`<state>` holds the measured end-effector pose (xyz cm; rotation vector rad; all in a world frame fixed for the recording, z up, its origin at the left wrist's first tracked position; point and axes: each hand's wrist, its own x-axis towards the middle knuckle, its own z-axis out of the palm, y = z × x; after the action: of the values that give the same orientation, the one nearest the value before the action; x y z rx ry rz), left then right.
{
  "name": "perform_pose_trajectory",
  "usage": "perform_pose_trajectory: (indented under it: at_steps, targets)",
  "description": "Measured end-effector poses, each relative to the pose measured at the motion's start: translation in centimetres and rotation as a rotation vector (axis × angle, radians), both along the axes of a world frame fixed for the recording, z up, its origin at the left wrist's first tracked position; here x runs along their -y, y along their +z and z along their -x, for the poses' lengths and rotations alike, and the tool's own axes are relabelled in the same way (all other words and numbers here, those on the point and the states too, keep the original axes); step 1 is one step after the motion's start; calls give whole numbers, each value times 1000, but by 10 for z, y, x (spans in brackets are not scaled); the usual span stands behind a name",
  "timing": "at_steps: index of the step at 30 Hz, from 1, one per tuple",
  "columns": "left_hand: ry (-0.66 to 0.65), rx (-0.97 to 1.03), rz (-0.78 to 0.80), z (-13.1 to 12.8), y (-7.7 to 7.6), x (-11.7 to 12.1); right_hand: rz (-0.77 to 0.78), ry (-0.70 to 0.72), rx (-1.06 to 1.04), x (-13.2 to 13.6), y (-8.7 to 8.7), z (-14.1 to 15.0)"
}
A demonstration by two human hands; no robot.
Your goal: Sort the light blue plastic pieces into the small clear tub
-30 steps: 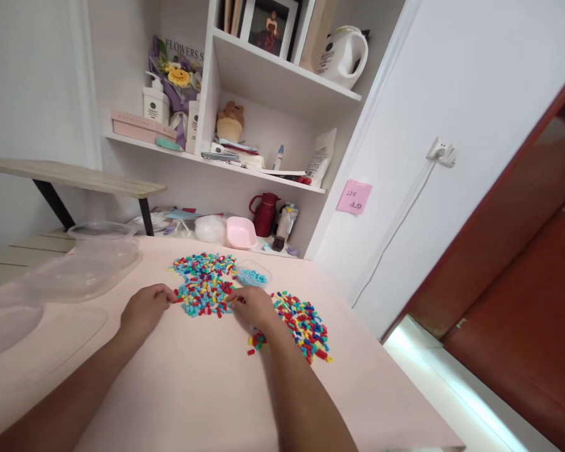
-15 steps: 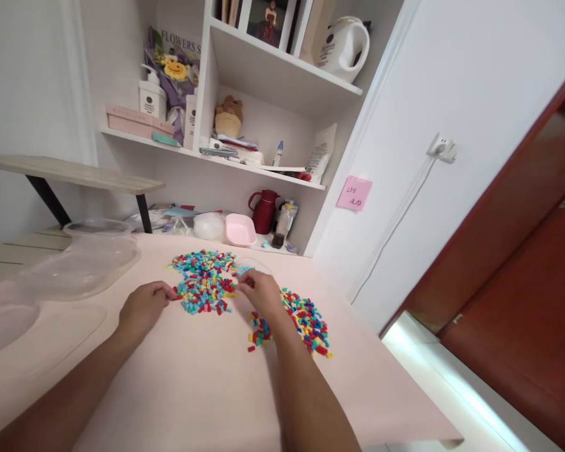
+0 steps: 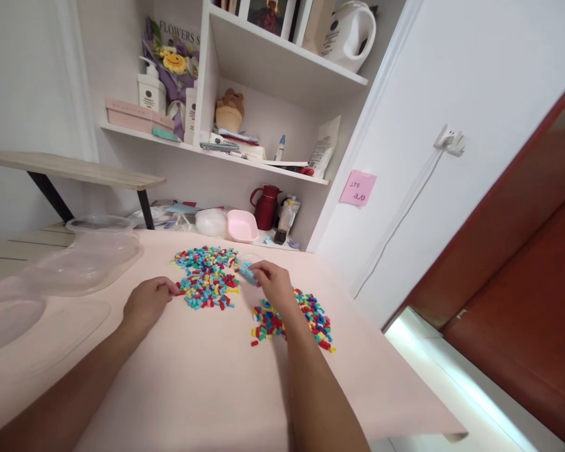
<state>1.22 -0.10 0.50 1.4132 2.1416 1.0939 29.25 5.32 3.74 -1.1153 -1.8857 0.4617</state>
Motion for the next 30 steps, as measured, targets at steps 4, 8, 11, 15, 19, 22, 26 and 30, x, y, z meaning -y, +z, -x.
perform_pose_trajectory:
  at_steps: [4, 8, 11, 15, 19, 22, 26, 30]
  targets:
    - [7, -8, -1, 0, -1, -1, 110, 165, 305, 9, -2, 9]
    - [0, -12, 0, 0, -1, -1, 197, 179, 448, 9, -10, 16]
    - [-4, -2, -3, 1, -2, -1, 150, 156, 474, 9, -14, 24]
    - [-16, 15, -6, 2, -5, -2, 121, 188, 481, 12, -12, 26]
    - [-17, 12, -10, 2, -8, -4, -39, 69, 296, 7, 0, 12]
    - [-23, 5, -2, 2, -6, -3, -256, -214, 59, -5, 7, -1]
    - [-12, -5, 14, 1, -3, -2, -263, -350, 60, -22, 0, -15]
    - [-9, -10, 13, 3, -4, -3, -169, -246, 90, -26, -8, -19]
